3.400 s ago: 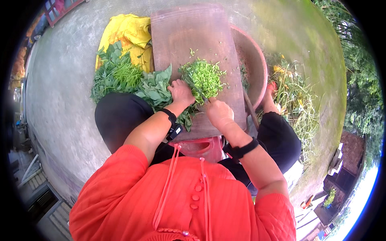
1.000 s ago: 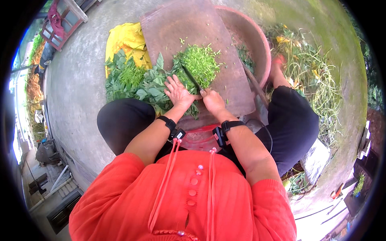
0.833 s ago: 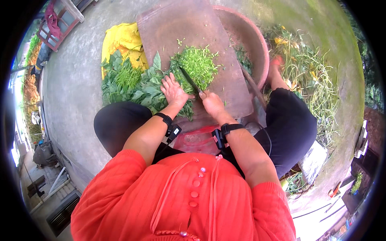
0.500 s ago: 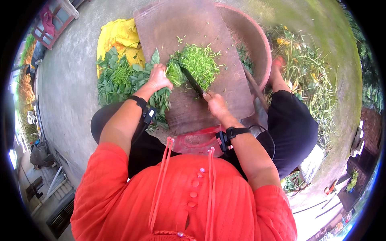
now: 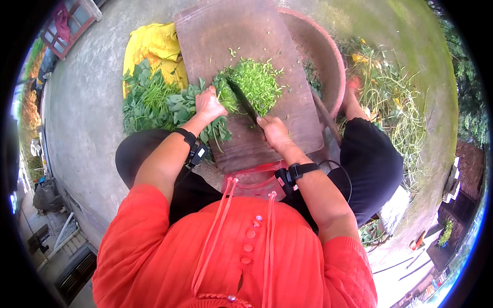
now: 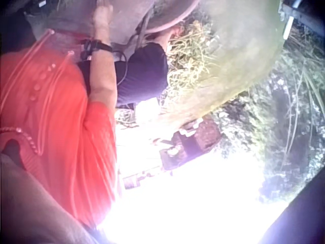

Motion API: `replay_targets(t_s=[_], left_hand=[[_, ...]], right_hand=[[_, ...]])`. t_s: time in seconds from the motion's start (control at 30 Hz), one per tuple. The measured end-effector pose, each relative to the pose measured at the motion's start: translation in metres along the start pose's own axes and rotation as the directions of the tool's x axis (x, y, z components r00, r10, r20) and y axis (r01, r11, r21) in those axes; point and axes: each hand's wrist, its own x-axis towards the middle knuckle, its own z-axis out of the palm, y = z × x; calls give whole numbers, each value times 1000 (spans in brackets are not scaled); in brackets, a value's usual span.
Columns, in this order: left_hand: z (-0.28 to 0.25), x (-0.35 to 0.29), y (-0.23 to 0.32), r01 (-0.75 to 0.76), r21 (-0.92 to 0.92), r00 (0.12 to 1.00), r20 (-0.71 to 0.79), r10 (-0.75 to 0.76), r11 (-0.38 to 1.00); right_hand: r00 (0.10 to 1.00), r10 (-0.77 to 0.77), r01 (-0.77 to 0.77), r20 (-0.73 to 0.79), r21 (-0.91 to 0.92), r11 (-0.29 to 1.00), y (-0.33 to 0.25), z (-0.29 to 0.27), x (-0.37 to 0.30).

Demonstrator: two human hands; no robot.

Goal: The camera wearer is sitting on a stool and using a cleaver to finely chop green leafy vegetables on a wooden board placed over a large basin.

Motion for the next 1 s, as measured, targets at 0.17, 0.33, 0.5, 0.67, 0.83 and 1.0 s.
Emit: replay_targets(t_s=[0.17, 0.33, 0.5, 0.67, 0.83, 1.0], left_hand=[[-38, -7, 6, 49, -290, 996, 82, -26, 956], [-29, -6, 28, -146, -314, 973, 126, 194, 938], [-27, 2, 49, 55, -261, 971, 237, 9, 964], [-25, 5, 45, 76, 5, 955, 286, -75, 997], [-16, -4, 61, 47, 21, 966, 252, -51, 999], [-8, -6, 67, 61, 46, 965, 252, -70, 997]], right_hand=[[992, -95, 105, -84, 123, 987, -20, -17, -30], [952, -214, 215, -221, -17, 976, -28, -27, -60], [868, -439, 274, -232, -515, 813, -14, -27, -66], [839, -523, 263, -150, -729, 632, -37, -10, -74], [923, -378, 125, -76, -868, 481, -54, -14, -62], [964, -263, 82, -44, -889, 450, -71, -18, -56]])
